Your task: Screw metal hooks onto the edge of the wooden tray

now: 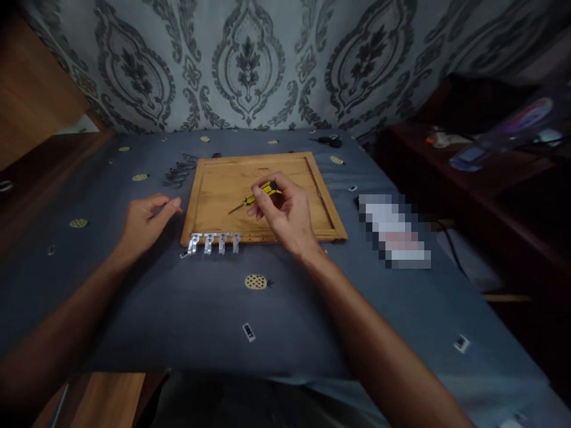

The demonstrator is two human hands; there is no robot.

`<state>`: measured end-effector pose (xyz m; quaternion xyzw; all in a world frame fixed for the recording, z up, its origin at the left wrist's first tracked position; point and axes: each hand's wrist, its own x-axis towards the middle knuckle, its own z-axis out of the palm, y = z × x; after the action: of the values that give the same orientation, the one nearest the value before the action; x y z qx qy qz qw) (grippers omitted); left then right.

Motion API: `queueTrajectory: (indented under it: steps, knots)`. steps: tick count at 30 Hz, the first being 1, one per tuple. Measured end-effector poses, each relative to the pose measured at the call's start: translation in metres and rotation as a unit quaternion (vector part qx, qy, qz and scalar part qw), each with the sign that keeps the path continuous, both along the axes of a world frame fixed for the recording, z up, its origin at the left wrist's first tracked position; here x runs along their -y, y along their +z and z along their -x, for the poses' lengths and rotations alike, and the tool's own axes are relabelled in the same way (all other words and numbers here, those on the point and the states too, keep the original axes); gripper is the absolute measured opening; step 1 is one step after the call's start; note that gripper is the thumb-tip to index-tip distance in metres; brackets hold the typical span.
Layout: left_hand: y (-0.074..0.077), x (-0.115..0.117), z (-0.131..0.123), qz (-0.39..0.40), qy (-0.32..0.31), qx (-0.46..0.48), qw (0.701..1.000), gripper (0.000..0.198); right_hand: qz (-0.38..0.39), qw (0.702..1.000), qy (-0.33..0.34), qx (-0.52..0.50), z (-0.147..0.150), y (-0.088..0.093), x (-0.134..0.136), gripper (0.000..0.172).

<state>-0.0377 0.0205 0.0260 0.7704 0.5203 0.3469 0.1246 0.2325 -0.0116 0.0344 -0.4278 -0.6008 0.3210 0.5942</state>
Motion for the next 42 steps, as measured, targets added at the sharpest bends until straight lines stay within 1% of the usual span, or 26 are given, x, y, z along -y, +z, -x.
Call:
queueTrajectory:
  steps: [3,5,7,9,11,15,20,23,26,29,33,37,42]
  knots:
    - [-0.005,-0.005,0.004,-0.010,0.012,-0.005,1.000,0.035,0.020,1.000,0.011,-0.007,-0.007,-0.006,-0.009,0.029]
    - [-0.009,-0.009,0.008,-0.012,0.019,-0.004,1.000,0.036,0.039,0.999,-0.005,-0.009,-0.014,-0.011,-0.015,0.024]
    - [-0.014,-0.013,0.010,-0.011,0.026,-0.004,1.000,0.036,0.071,0.996,-0.044,0.013,-0.022,-0.017,-0.022,0.019]
    - [-0.019,-0.017,0.013,-0.011,0.033,-0.003,0.999,0.035,0.110,0.986,-0.101,0.071,-0.029,-0.024,-0.027,0.016]
    - [-0.024,-0.022,0.016,-0.015,0.046,-0.002,0.999,0.032,0.140,0.973,-0.127,0.131,-0.034,-0.030,-0.031,0.015]
    - [-0.031,-0.033,0.031,-0.031,0.086,-0.004,0.996,0.028,0.146,0.966,-0.124,0.174,-0.037,-0.039,-0.033,0.013]
    - [-0.042,-0.048,0.053,-0.030,0.141,-0.017,0.989,0.024,0.130,0.963,-0.109,0.211,-0.038,-0.039,-0.032,0.018]
    - [-0.050,-0.053,0.058,-0.020,0.151,-0.032,0.988,0.035,0.128,0.959,-0.108,0.231,-0.038,-0.040,-0.033,0.020]
    - [-0.056,-0.058,0.056,-0.014,0.157,-0.047,0.986,0.035,0.128,0.954,-0.114,0.245,-0.038,-0.041,-0.034,0.019]
    - [-0.055,-0.066,0.053,-0.011,0.164,-0.063,0.984,0.035,0.126,0.950,-0.120,0.259,-0.037,-0.042,-0.034,0.018]
    - [-0.048,-0.074,0.051,-0.012,0.163,-0.092,0.982,0.035,0.117,0.945,-0.126,0.278,-0.036,-0.040,-0.033,0.018]
    - [-0.043,-0.074,0.052,-0.010,0.163,-0.123,0.979,0.036,0.104,0.942,-0.128,0.293,-0.034,-0.036,-0.031,0.016]
    - [-0.041,-0.073,0.055,0.006,0.162,-0.159,0.974,0.033,0.090,0.939,-0.131,0.304,-0.034,-0.036,-0.030,0.015]
